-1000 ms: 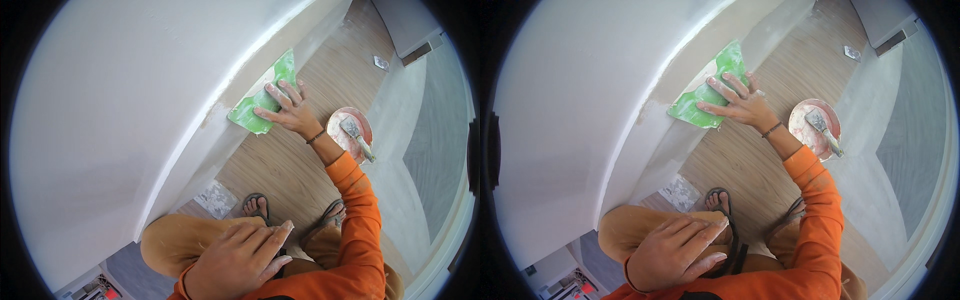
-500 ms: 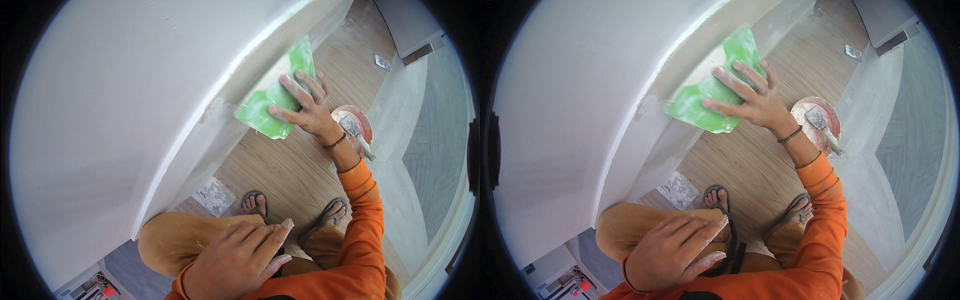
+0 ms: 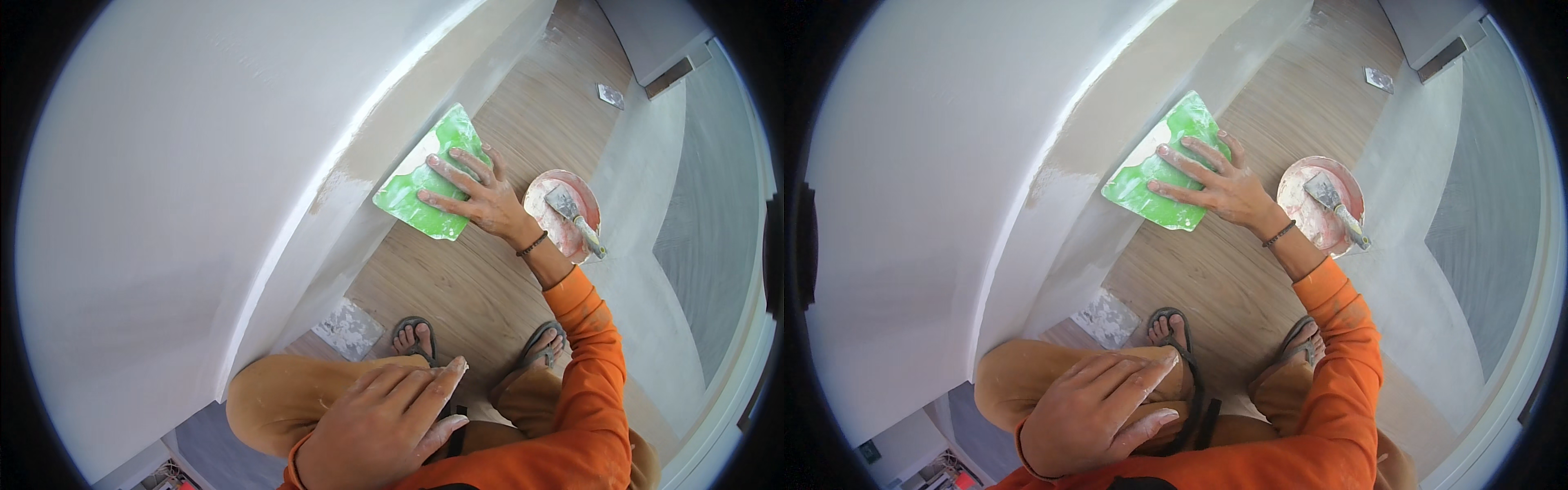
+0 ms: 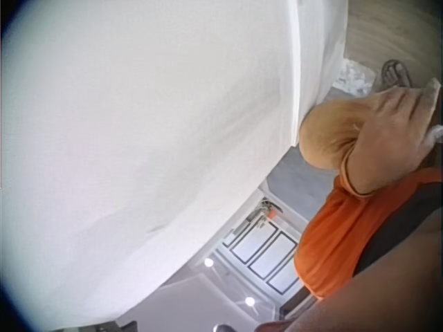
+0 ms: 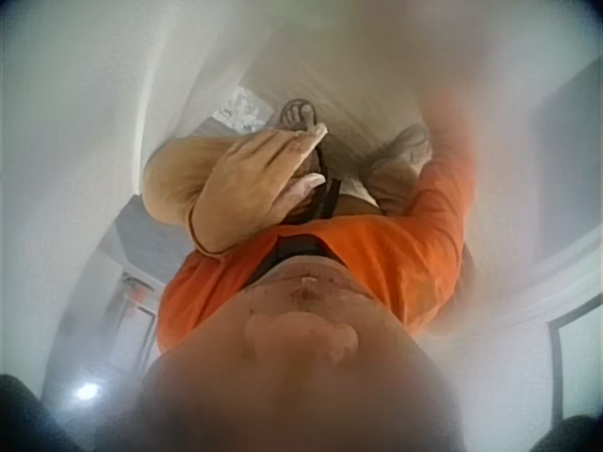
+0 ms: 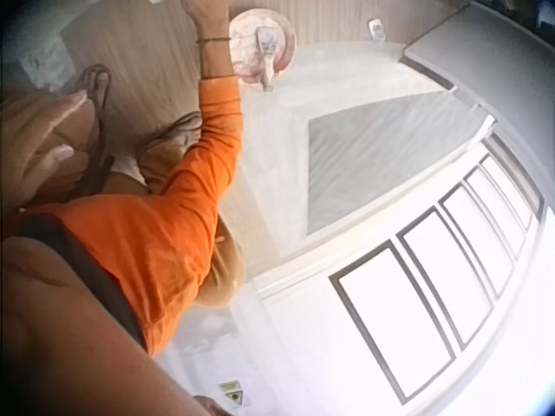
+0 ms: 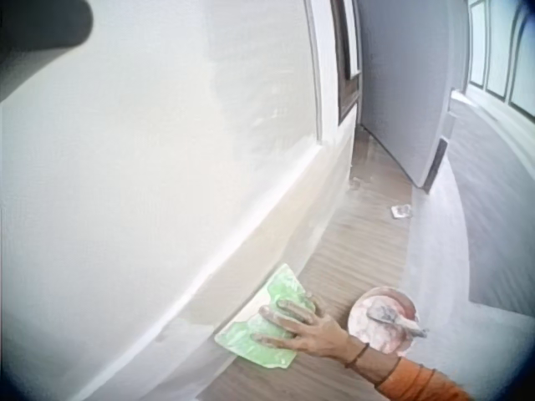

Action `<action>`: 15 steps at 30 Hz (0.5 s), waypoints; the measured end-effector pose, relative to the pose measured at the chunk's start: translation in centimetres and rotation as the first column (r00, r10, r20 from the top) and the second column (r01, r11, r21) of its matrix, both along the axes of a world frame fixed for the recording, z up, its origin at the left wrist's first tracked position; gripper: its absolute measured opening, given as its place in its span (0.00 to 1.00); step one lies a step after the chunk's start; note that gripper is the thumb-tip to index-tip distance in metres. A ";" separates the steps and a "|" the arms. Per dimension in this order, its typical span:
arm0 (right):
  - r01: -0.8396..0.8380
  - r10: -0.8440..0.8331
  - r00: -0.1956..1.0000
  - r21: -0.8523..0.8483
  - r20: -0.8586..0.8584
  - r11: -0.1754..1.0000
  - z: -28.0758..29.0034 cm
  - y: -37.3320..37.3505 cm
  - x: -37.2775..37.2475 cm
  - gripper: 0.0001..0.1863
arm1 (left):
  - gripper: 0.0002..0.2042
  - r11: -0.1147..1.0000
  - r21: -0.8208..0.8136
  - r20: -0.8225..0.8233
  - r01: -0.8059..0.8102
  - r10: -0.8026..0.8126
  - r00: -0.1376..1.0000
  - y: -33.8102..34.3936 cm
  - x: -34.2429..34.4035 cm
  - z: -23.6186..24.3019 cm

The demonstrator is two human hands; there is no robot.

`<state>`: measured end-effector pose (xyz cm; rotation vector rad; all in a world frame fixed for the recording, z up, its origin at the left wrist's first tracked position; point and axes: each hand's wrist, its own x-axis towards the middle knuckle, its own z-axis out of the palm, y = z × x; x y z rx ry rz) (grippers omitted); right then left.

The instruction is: The person applies white wall filler to a curved wall section using a green plastic trowel and a metal putty knife. They repeatedly scoop filler from a pink bucket, spread it along the wall, and smooth the surface while sitting on the floor.

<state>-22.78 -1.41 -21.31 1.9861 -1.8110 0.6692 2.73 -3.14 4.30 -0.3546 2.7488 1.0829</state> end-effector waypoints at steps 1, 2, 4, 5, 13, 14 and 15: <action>0.008 -0.008 1.000 -0.010 0.010 1.000 -0.1 0.2 -0.1 0.33 | 0.26 1.000 -0.002 0.000 0.003 -0.003 1.000 0.0 -0.1 0.0; 0.017 -0.016 1.000 -0.050 0.025 0.999 -0.2 0.4 -0.4 0.32 | 0.26 1.000 -0.004 -0.001 0.005 -0.005 1.000 0.1 -0.2 0.0; 0.025 -0.017 0.998 -0.131 0.064 0.991 1.1 0.2 -0.9 0.30 | 0.26 1.000 -0.010 0.003 0.009 -0.009 1.000 0.2 -0.3 0.1; 0.023 -0.011 0.998 -0.171 0.067 0.985 1.8 -0.2 -1.1 0.30 | 0.26 1.000 -0.013 0.005 0.010 -0.010 1.000 0.2 -0.2 0.1; 0.011 -0.011 1.000 -0.113 0.003 0.994 1.6 -1.8 -0.7 0.29 | 0.26 1.000 -0.001 0.017 0.003 -0.003 1.000 0.2 -0.1 0.1; 0.005 -0.007 1.000 -0.083 -0.020 0.997 0.8 -1.5 -0.7 0.29 | 0.26 1.000 -0.001 0.016 0.005 -0.005 1.000 0.2 -0.1 0.1; 0.000 -0.001 1.000 -0.064 -0.007 0.998 0.4 -1.1 -0.7 0.29 | 0.26 1.000 -0.004 0.018 0.008 -0.007 1.000 0.1 -0.1 0.1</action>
